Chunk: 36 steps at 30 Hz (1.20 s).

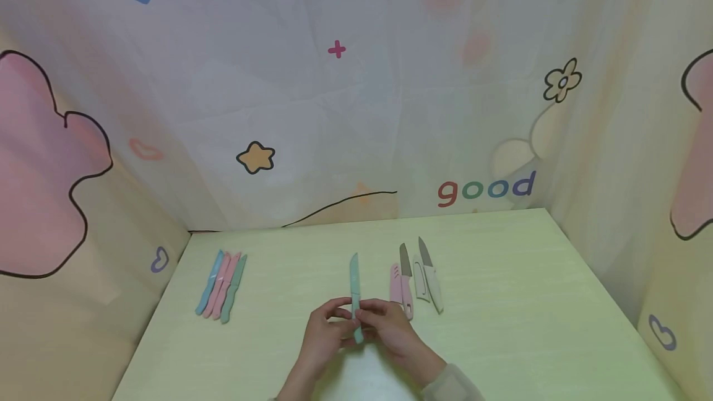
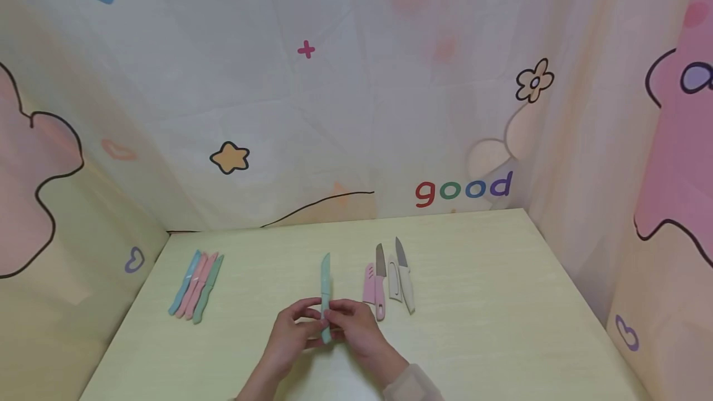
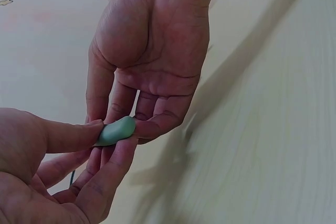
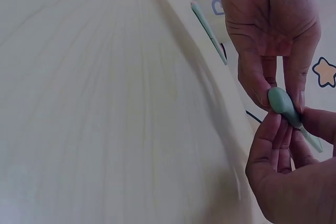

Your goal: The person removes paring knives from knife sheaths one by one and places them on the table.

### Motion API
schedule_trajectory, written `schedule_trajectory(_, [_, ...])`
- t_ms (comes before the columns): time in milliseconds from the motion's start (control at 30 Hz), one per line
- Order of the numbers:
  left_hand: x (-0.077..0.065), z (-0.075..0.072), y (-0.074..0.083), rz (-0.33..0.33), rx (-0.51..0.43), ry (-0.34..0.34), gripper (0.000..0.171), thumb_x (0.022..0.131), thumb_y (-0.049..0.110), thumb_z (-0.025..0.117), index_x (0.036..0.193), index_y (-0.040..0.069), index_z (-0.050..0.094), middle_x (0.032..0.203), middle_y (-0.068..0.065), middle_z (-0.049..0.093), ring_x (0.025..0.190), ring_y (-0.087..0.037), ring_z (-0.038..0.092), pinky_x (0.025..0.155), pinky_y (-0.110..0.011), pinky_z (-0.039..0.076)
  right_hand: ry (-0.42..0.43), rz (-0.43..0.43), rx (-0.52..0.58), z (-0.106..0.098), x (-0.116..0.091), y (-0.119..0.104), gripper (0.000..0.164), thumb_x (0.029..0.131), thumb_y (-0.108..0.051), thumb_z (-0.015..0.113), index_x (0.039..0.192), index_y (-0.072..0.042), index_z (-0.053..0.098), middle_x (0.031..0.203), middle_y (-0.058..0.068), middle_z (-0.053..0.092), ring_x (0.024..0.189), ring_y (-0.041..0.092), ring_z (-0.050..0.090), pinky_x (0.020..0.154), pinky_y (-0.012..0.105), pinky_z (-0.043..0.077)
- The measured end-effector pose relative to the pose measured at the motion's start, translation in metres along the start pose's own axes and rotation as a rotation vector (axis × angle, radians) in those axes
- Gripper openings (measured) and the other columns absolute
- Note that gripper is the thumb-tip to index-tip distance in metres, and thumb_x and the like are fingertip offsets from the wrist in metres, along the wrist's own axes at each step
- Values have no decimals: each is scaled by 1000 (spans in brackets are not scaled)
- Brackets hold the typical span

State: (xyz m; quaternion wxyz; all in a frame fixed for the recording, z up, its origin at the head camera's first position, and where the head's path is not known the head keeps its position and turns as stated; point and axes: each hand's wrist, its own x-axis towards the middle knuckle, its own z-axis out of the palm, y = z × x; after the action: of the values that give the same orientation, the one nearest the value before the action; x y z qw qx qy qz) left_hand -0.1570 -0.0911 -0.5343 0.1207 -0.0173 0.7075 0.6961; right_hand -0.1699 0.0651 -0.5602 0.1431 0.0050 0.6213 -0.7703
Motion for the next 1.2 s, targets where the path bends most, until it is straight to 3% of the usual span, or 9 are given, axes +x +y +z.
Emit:
schedule_trajectory(267, [9, 10, -10, 27, -1, -4, 43, 82, 2, 72, 123, 10, 63, 98, -17, 58, 78, -23, 65, 66, -42, 62, 10, -41, -26, -1, -20, -28, 32, 91, 0, 61, 116, 20, 54, 100, 19, 68, 83, 22, 65, 69, 30, 59])
schedule_trajectory(500, [7, 17, -4, 27, -18, -25, 42, 82, -2, 70, 123, 5, 62, 96, -18, 57, 75, -23, 66, 68, -46, 62, 41, -34, -43, -14, -11, -11, 33, 91, -3, 63, 116, 18, 56, 102, 19, 68, 84, 22, 65, 68, 30, 59])
schedule_trajectory(700, [9, 22, -5, 27, -40, -52, 44, 82, -4, 68, 124, 1, 59, 98, -22, 57, 77, -27, 66, 72, -54, 59, 81, -24, -50, -19, -13, -11, 35, 90, -7, 66, 117, 14, 58, 100, 16, 68, 83, 22, 65, 68, 28, 59])
schedule_trajectory(933, [6, 27, -5, 30, -47, -67, 43, 82, -1, 70, 124, 6, 61, 95, -15, 57, 78, -25, 66, 68, -43, 62, 69, -13, -69, -25, -18, -16, 34, 90, -8, 66, 116, 13, 59, 98, 13, 68, 85, 22, 64, 68, 29, 58])
schedule_trajectory(1200, [7, 27, -6, 12, -64, -103, 38, 84, 4, 69, 122, 7, 63, 98, -17, 57, 81, -26, 65, 67, -42, 62, 46, -5, -88, -30, -23, -18, 37, 91, -12, 67, 119, 12, 58, 100, 13, 68, 86, 22, 63, 71, 32, 58])
